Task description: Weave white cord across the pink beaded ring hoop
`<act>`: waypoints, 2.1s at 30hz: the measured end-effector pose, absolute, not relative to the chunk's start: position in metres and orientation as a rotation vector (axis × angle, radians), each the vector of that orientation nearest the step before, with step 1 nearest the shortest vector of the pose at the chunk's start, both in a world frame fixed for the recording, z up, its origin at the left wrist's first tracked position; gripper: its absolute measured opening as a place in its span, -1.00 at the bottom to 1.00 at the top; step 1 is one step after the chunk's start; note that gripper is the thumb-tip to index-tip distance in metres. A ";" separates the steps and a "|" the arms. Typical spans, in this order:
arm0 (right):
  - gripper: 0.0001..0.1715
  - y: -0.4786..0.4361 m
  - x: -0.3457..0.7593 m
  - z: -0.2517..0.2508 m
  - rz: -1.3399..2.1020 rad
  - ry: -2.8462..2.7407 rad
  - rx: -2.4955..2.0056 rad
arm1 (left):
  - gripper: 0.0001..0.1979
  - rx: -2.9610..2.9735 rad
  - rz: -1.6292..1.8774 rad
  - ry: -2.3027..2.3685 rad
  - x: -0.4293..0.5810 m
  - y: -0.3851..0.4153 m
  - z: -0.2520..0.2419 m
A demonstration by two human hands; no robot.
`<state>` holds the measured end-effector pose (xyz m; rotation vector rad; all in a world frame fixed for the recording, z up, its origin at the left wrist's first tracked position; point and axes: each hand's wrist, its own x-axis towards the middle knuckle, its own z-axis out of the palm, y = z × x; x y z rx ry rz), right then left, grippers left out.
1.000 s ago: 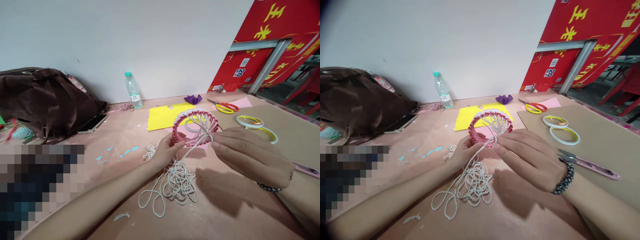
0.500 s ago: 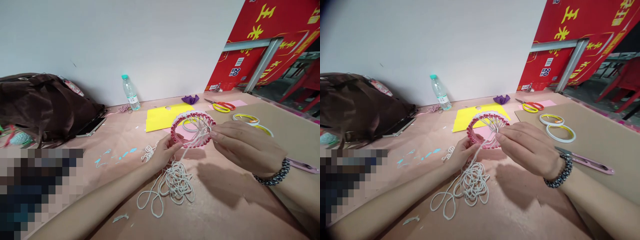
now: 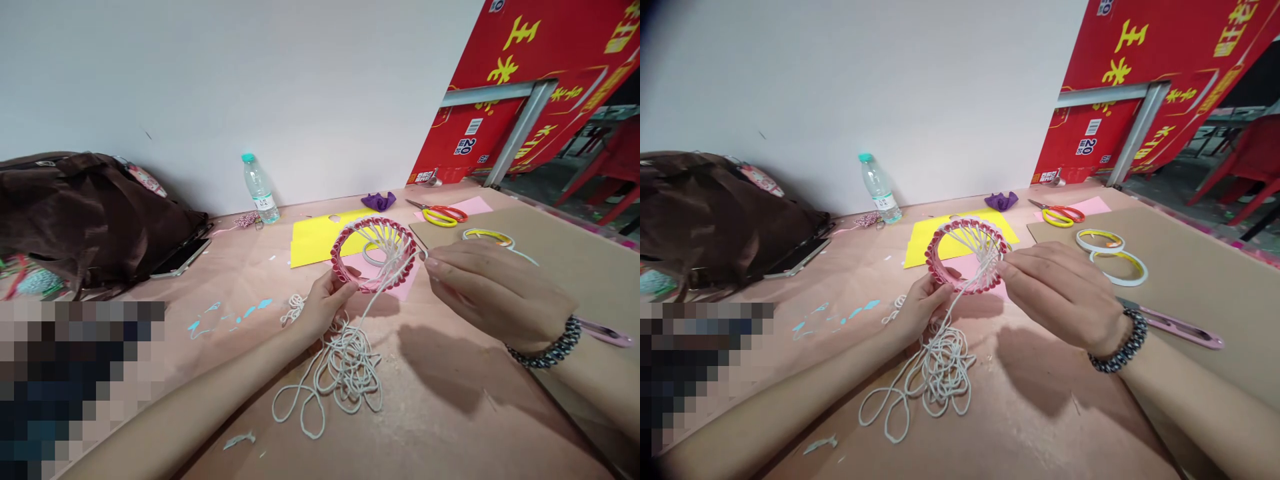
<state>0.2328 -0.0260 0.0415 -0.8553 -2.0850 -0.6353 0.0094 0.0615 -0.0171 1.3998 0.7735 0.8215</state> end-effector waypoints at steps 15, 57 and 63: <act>-0.80 -0.023 0.228 0.032 -0.617 -2.190 -0.772 | -0.69 1.277 0.930 0.767 0.009 0.068 -0.021; -0.84 -0.010 0.186 0.001 -0.495 -2.227 -0.838 | -0.61 1.155 0.984 0.816 0.018 0.047 -0.018; -0.80 -0.009 0.186 -0.009 -0.421 -2.160 -0.878 | -0.63 1.029 1.001 0.808 0.021 0.037 -0.017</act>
